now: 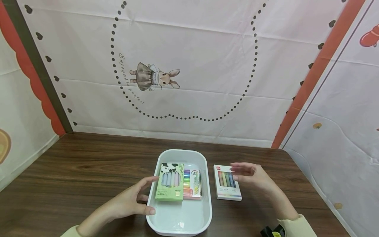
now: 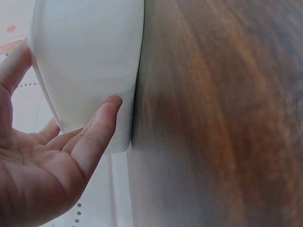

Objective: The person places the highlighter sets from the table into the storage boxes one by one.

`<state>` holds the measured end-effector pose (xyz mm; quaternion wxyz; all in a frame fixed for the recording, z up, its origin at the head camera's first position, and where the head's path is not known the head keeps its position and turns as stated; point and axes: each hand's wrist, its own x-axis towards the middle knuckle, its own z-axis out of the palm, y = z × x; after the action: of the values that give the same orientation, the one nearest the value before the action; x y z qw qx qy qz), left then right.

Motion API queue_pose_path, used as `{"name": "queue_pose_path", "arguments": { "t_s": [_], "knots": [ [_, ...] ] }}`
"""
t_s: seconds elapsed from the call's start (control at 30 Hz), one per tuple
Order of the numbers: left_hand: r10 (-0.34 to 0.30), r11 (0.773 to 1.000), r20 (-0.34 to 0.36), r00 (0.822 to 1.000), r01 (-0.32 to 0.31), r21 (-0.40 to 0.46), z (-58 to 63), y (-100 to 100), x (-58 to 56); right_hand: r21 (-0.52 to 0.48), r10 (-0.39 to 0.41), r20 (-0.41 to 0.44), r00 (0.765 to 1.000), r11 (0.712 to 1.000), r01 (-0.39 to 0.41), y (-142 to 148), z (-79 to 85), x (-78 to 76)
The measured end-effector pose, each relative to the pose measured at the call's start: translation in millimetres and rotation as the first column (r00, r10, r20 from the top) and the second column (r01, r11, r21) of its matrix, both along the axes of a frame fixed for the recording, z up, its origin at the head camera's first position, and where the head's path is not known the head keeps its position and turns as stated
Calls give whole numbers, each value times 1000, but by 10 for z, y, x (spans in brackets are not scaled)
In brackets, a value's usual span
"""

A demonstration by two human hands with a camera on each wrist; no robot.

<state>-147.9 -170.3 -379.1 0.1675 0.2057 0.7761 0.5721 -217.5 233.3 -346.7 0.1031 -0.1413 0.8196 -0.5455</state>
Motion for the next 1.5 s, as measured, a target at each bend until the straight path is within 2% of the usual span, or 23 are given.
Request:
{"name": "queue_pose_path", "arguments": {
  "t_s": [0.5, 1.23, 1.5],
  "knots": [
    [3, 1000, 2, 1000, -3, -2, -1, 0, -3, 4, -34, 12, 999, 999, 34, 99, -65, 25],
    [3, 1000, 6, 1000, -3, -7, -4, -3, -9, 12, -19, 52, 998, 1000, 19, 201, -199, 2],
    [10, 1000, 9, 1000, -10, -6, -8, 1, -10, 5, 28, 49, 998, 1000, -28, 232, -227, 0]
  ]
}}
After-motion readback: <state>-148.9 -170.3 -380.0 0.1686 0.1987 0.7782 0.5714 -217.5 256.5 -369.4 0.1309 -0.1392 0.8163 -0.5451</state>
